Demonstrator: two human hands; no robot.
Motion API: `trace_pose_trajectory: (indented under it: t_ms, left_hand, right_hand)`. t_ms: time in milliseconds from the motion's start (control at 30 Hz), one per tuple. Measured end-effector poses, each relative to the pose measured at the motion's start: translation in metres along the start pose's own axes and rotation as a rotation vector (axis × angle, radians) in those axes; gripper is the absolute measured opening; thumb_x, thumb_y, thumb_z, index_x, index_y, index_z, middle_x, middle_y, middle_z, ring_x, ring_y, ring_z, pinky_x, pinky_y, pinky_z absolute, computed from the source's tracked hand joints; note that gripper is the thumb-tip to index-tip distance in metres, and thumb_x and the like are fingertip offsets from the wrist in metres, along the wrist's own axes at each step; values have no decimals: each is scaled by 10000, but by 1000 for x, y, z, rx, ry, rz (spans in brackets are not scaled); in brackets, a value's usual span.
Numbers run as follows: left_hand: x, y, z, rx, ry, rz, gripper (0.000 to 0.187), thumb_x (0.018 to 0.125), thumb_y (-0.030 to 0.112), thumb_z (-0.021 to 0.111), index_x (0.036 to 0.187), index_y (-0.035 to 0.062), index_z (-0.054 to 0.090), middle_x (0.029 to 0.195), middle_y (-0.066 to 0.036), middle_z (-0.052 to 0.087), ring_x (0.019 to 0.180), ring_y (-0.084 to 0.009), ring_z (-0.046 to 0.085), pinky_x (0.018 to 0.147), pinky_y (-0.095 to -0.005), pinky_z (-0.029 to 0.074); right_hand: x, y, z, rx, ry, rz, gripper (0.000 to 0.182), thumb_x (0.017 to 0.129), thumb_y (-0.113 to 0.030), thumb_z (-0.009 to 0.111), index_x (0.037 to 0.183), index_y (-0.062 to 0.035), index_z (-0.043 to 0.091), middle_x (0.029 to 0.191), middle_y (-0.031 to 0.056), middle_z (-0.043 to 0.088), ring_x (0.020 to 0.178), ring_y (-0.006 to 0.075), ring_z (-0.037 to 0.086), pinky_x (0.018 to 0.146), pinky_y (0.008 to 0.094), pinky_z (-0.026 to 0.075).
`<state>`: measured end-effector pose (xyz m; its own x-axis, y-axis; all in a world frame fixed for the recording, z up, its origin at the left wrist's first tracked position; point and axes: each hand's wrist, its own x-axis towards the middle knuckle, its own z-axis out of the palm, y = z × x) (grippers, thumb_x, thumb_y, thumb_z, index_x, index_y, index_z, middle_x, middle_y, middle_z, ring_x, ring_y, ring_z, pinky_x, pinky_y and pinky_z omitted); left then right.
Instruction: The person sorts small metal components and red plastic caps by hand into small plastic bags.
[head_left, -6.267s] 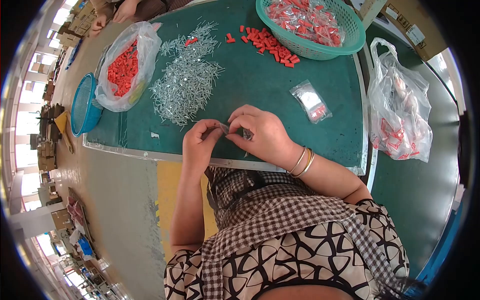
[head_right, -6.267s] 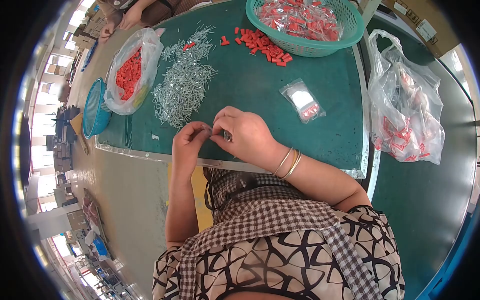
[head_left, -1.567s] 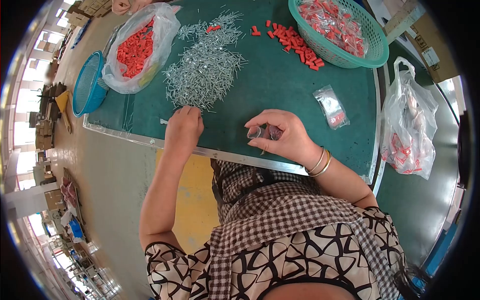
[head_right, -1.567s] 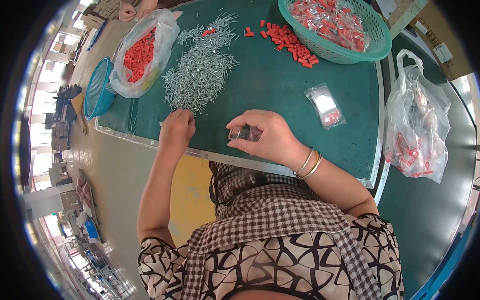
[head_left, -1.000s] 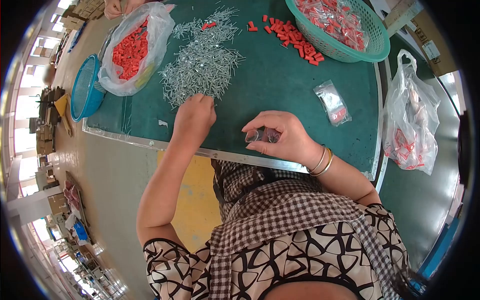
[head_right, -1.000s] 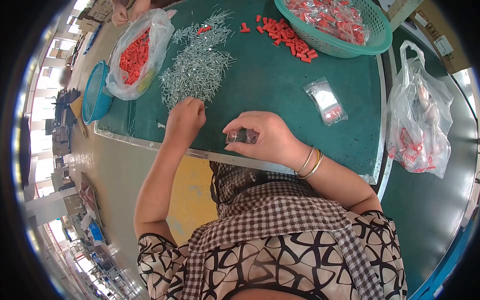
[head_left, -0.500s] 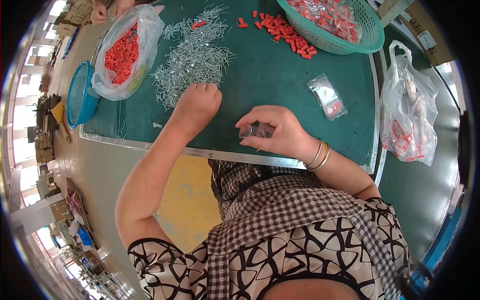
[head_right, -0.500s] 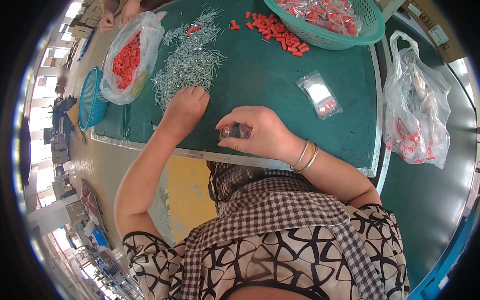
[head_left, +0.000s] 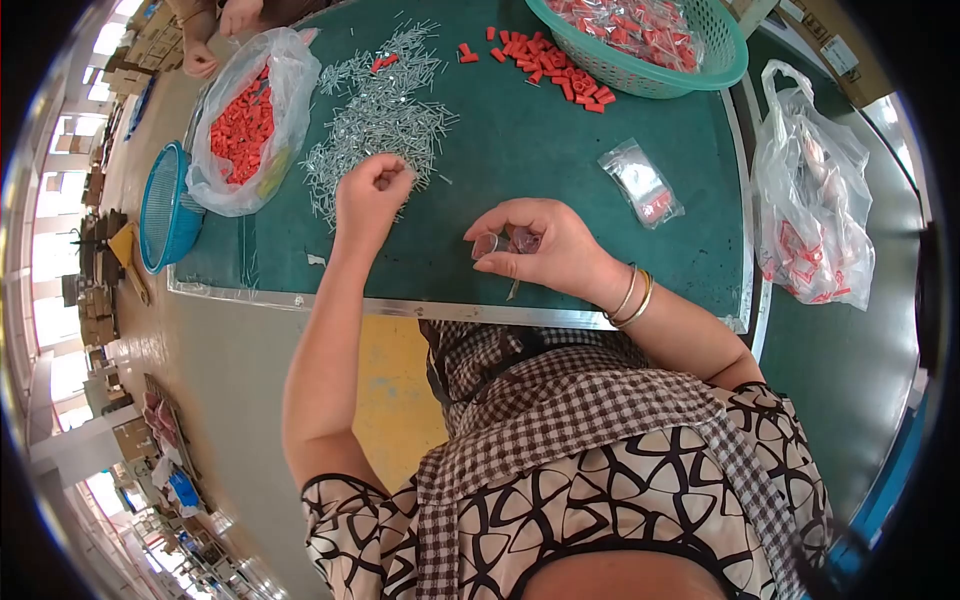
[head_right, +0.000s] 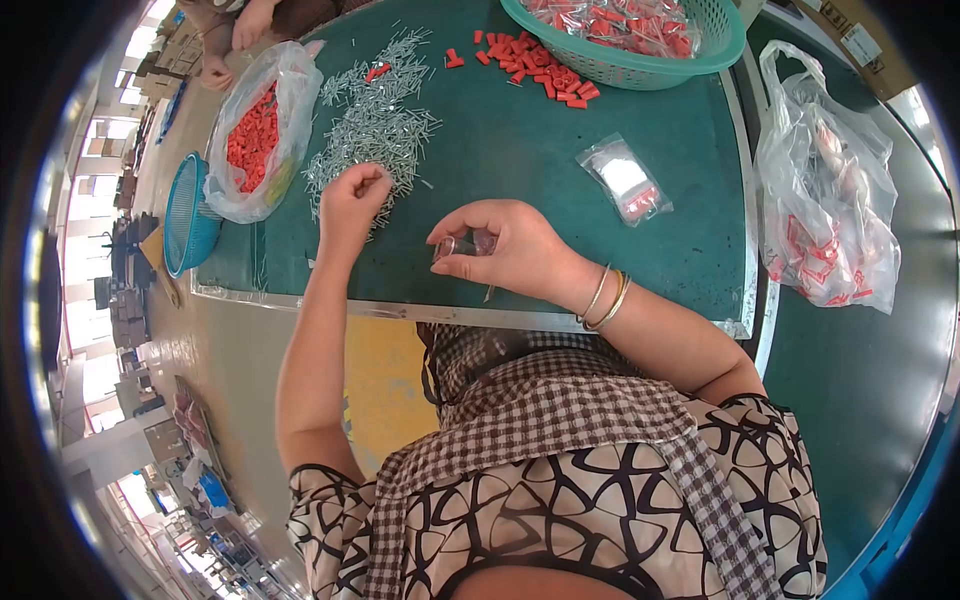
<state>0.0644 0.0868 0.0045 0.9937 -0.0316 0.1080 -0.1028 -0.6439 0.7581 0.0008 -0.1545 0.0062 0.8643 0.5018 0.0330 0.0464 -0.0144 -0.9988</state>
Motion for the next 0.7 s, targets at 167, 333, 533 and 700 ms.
trace_pose_trajectory:
  t_ms: [167, 333, 533, 700]
  left_hand:
    - [-13, 0, 0, -644, -29, -309, 82, 880, 63, 643, 936, 5, 657, 693, 9, 566, 601, -55, 487, 533, -212, 358]
    - [-38, 25, 4, -762, -31, -250, 99, 895, 20, 608, 989, 7, 636, 708, 12, 526, 616, -58, 460, 537, -215, 326]
    - [-68, 58, 10, -563, -20, 125, 117, 854, -73, 635, 951, -8, 635, 918, 11, 578, 735, -37, 517, 650, -191, 423]
    - [-75, 59, 19, -615, 2, 12, 99, 884, -46, 617, 974, -7, 630, 862, 5, 583, 713, -40, 524, 627, -191, 424]
  right_hand:
    - [0, 1, 2, 48, -5, 2, 281, 791, -147, 800, 1043, -64, 707, 857, -25, 694, 627, 22, 471, 588, 206, 424]
    - [2, 1, -1, 66, 65, 8, 307, 784, -138, 801, 1063, -61, 700, 869, -24, 705, 645, 31, 495, 616, 212, 452]
    - [3, 9, 4, 129, 122, -45, 308, 798, -99, 781, 1088, -52, 689, 897, -13, 714, 654, 35, 487, 622, 218, 448]
    - [4, 15, 8, 180, 170, -20, 252, 815, -137, 772, 1042, -51, 704, 852, 12, 706, 654, 67, 525, 621, 248, 465]
